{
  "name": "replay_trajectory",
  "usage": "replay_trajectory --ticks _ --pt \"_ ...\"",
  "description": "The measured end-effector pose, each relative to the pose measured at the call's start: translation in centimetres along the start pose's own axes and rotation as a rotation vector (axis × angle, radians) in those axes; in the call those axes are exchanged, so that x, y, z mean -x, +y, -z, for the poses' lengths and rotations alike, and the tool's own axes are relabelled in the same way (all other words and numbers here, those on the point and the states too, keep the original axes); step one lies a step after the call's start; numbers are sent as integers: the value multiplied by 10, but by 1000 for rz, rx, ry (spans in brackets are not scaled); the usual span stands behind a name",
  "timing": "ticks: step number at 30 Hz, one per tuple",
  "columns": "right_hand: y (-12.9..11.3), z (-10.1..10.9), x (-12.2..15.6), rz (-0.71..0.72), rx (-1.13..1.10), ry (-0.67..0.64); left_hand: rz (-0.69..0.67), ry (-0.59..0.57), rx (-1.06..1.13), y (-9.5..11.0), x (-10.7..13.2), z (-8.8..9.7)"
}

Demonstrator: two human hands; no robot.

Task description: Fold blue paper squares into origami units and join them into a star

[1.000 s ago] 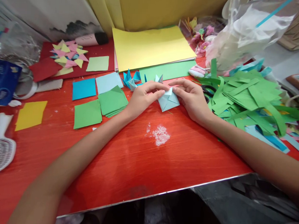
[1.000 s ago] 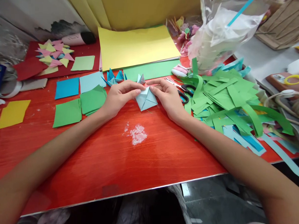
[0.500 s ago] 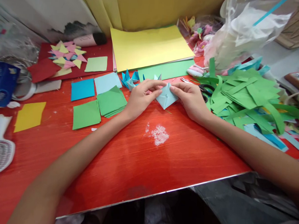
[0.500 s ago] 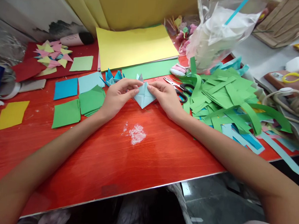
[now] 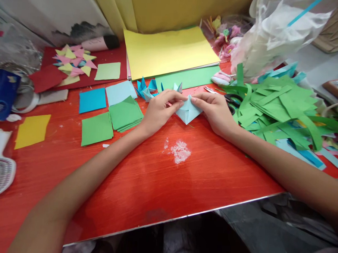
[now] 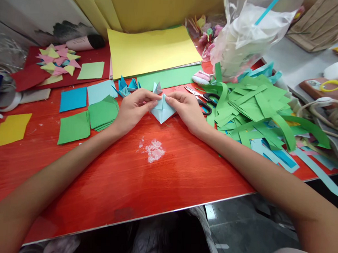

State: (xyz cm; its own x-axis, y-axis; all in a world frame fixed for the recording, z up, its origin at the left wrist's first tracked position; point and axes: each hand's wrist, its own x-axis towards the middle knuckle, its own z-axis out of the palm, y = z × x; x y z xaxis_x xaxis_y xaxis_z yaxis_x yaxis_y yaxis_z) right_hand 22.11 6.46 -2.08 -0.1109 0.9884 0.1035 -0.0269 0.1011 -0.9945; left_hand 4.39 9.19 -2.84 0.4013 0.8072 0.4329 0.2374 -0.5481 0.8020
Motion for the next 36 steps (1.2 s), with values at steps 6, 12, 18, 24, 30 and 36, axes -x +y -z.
replay_trajectory --ticks 6,12,18,24,30,36 --pt "-1 0 1 -6 17 -1 7 -6 -37 2 0 0" --pt "0 0 1 -17 41 -18 13 -8 -15 1 -1 1" --pt "1 0 2 -6 93 -75 24 -22 48 0 -1 0" --pt "-2 1 2 -3 221 -160 166 -111 167 -1 -3 1" --pt "-2 4 -1 1 270 -280 210 -145 156 3 -4 3" --pt "0 5 0 -11 215 -167 240 -156 217 4 -5 1"
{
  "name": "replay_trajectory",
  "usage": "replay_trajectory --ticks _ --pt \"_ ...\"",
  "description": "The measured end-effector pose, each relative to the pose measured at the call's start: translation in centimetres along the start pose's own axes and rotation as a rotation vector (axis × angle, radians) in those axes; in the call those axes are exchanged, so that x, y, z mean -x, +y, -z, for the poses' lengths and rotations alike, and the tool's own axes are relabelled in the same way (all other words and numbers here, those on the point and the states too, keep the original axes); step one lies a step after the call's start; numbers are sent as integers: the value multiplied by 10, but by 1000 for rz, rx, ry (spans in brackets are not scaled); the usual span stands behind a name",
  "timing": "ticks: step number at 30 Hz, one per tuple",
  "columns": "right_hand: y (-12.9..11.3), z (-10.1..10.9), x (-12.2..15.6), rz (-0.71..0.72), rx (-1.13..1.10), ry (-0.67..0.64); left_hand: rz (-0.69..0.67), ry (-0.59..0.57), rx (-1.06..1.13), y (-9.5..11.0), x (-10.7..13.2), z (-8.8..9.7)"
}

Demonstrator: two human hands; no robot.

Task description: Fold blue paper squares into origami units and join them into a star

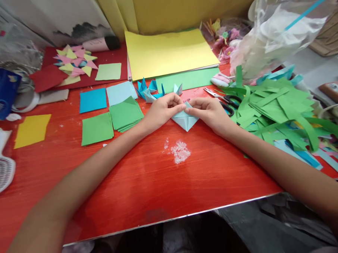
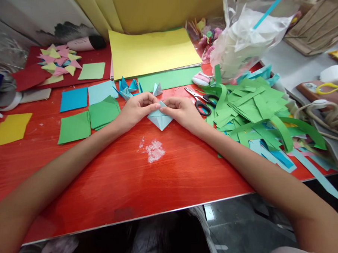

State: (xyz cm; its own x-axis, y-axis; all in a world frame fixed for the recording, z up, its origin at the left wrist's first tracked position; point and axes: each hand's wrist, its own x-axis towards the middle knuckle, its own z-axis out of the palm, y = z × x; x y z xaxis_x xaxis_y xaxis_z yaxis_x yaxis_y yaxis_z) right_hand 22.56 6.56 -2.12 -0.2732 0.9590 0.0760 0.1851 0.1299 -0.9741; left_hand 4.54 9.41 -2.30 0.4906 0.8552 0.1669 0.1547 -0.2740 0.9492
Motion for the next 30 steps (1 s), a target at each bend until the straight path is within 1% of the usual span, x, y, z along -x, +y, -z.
replay_trajectory --ticks 2,4,8,12,15,17,19,23,25,27,30 --pt "1 -1 0 3 -45 73 4 -8 8 -2 -1 0" --pt "1 -1 0 9 -55 112 1 -10 3 -5 -2 0" --pt "3 -2 -1 8 -71 159 -12 -27 33 -9 -3 1" --pt "6 -1 -4 14 -160 186 -4 -1 135 -5 -1 2" --pt "6 -1 -4 12 -201 182 -5 -20 175 -2 0 2" --pt "4 -1 -4 20 -202 162 -12 -51 160 -3 0 2" --pt "2 -2 -3 18 -199 129 -1 -50 159 -6 -1 2" --pt "-1 -2 -3 -44 -260 41 28 46 195 -12 -3 3" --pt "-1 -2 -4 -45 -284 20 23 88 202 -12 -3 3" --pt "0 -1 -4 -33 -299 33 17 91 214 -10 -3 4" --pt "-1 -1 -4 -28 -337 91 10 72 253 -6 -2 4"
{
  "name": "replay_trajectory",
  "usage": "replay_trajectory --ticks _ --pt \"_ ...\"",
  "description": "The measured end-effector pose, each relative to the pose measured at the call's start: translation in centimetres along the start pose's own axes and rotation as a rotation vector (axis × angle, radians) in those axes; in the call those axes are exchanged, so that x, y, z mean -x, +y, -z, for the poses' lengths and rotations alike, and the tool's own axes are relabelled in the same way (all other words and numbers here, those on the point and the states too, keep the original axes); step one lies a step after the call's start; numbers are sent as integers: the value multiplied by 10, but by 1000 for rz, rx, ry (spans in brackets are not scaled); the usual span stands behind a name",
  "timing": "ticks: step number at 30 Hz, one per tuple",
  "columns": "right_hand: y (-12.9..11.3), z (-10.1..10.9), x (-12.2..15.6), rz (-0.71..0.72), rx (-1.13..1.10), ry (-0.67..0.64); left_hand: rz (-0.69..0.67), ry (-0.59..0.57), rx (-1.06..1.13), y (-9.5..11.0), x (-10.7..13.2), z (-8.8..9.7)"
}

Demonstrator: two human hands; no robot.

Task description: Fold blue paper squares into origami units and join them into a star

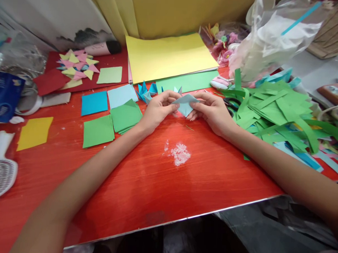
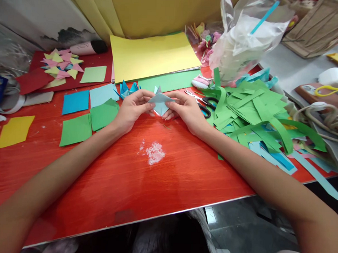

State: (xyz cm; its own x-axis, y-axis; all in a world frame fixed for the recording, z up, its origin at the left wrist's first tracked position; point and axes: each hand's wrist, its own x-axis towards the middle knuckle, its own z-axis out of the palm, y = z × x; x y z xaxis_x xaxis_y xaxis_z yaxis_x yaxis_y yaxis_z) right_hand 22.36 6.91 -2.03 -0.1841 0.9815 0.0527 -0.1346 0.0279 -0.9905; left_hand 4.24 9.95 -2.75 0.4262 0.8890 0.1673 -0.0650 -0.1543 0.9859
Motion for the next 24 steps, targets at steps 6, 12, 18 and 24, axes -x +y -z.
replay_trajectory --ticks 6,12,18,24 --pt "-4 -3 2 -7 -71 52 19 23 36 4 0 0" --pt "-1 -2 3 8 -54 15 25 45 77 4 0 0" --pt "-3 -5 7 26 132 -104 -137 93 -175 -5 -1 1" --pt "-2 -6 6 88 105 -83 -230 57 -418 2 4 -2"
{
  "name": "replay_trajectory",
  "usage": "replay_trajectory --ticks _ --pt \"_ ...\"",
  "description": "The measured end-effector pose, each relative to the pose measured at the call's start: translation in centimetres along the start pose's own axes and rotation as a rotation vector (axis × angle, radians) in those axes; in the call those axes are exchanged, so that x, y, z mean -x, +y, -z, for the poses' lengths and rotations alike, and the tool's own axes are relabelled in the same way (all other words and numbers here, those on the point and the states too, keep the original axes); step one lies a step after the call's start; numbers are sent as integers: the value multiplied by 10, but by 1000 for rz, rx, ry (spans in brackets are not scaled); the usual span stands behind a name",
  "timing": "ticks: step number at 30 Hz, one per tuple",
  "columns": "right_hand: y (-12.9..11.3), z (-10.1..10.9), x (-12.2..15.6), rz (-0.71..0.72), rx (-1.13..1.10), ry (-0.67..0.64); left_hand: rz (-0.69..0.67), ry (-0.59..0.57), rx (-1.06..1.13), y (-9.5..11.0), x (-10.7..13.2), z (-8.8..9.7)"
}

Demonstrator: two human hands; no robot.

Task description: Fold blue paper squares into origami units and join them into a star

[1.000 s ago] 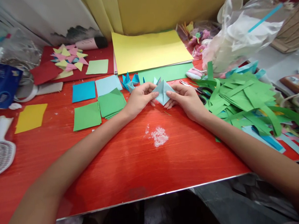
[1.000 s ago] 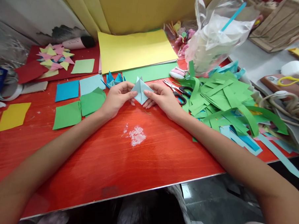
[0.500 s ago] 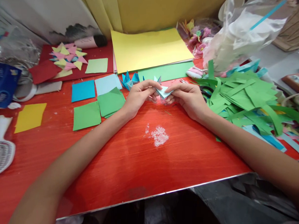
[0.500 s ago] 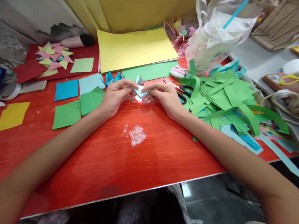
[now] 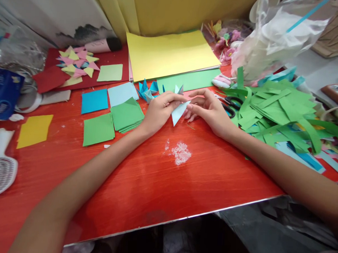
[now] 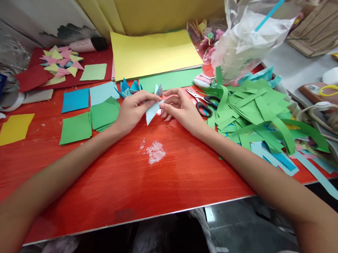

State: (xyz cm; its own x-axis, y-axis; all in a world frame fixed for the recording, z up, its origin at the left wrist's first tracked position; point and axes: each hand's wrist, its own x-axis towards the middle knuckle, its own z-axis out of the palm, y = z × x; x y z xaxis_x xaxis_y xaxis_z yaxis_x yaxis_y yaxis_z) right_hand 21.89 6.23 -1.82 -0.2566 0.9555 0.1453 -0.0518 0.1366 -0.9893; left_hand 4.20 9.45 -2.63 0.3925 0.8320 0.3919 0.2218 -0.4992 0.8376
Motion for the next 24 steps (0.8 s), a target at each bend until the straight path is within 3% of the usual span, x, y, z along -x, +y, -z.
replay_trajectory --ticks 6,12,17,24 --pt "1 3 -1 -54 85 -75 -6 -21 0 5 1 -2" --pt "0 2 0 -7 16 119 90 -69 64 -4 0 -3" --pt "2 2 1 -27 80 0 72 -66 103 -5 0 -2" --pt "1 2 1 -54 99 -8 127 -55 130 -6 0 -4"
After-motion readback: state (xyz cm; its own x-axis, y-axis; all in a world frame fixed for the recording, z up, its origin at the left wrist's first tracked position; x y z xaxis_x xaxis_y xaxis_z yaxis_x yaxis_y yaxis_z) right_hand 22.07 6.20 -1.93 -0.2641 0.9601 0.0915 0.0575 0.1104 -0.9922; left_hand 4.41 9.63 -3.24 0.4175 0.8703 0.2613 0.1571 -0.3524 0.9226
